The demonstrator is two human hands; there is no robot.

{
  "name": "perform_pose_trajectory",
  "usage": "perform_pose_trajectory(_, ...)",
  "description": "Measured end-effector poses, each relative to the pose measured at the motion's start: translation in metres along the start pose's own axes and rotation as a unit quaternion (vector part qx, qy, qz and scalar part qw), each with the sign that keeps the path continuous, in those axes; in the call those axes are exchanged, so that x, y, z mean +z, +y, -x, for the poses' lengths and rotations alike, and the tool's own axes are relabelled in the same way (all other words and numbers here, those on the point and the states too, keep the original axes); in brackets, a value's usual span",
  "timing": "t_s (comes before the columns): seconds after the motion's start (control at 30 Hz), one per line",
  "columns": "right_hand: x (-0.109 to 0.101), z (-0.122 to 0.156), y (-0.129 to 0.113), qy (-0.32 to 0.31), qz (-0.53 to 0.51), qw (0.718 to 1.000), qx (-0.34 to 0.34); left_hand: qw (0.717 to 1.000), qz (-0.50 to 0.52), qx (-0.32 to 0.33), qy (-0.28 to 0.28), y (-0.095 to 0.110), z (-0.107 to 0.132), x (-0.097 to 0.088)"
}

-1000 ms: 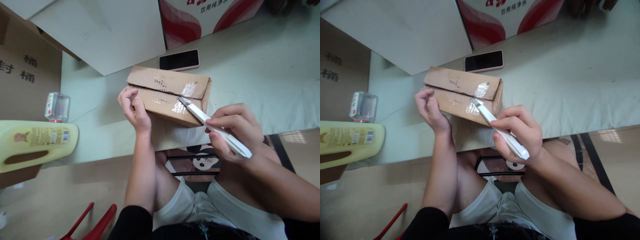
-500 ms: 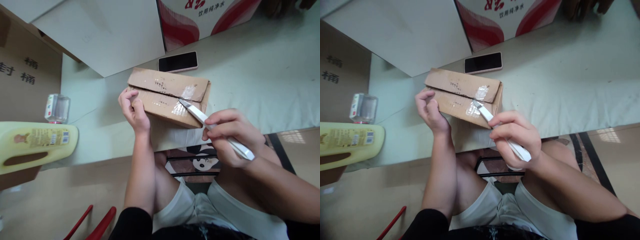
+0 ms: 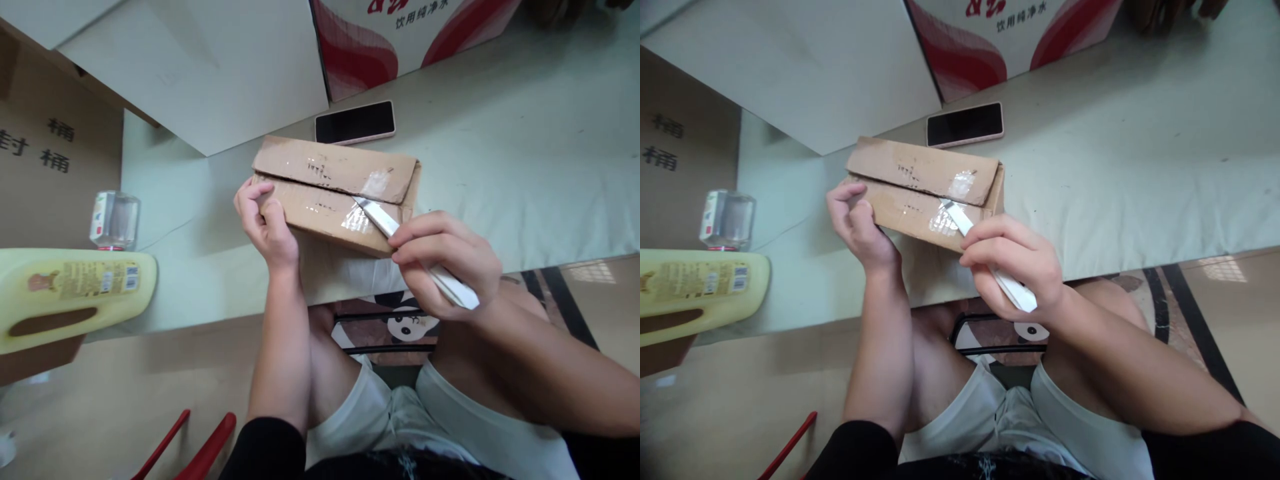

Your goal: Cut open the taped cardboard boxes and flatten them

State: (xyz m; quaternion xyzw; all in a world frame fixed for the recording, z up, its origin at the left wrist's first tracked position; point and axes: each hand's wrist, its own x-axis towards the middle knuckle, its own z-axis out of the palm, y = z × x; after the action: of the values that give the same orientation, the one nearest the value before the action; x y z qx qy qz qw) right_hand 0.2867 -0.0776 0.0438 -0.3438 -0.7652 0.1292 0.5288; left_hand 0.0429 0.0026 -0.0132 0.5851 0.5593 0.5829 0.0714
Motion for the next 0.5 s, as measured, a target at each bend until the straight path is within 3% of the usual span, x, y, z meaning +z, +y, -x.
perform_pose_trajectory(0.23,-0.018,0.002,-0.011,-0.016,-0.012,0.999,-0.041,1.0,0.012,-0.001,0.006,0.0,0.002,0.001)
perform_pose_trajectory(0.5,-0.012,0.003,-0.007,0.032,-0.053,0.998,-0.006,1.0,-0.011,-0.012,0.005,-0.002,0.001,0.001)
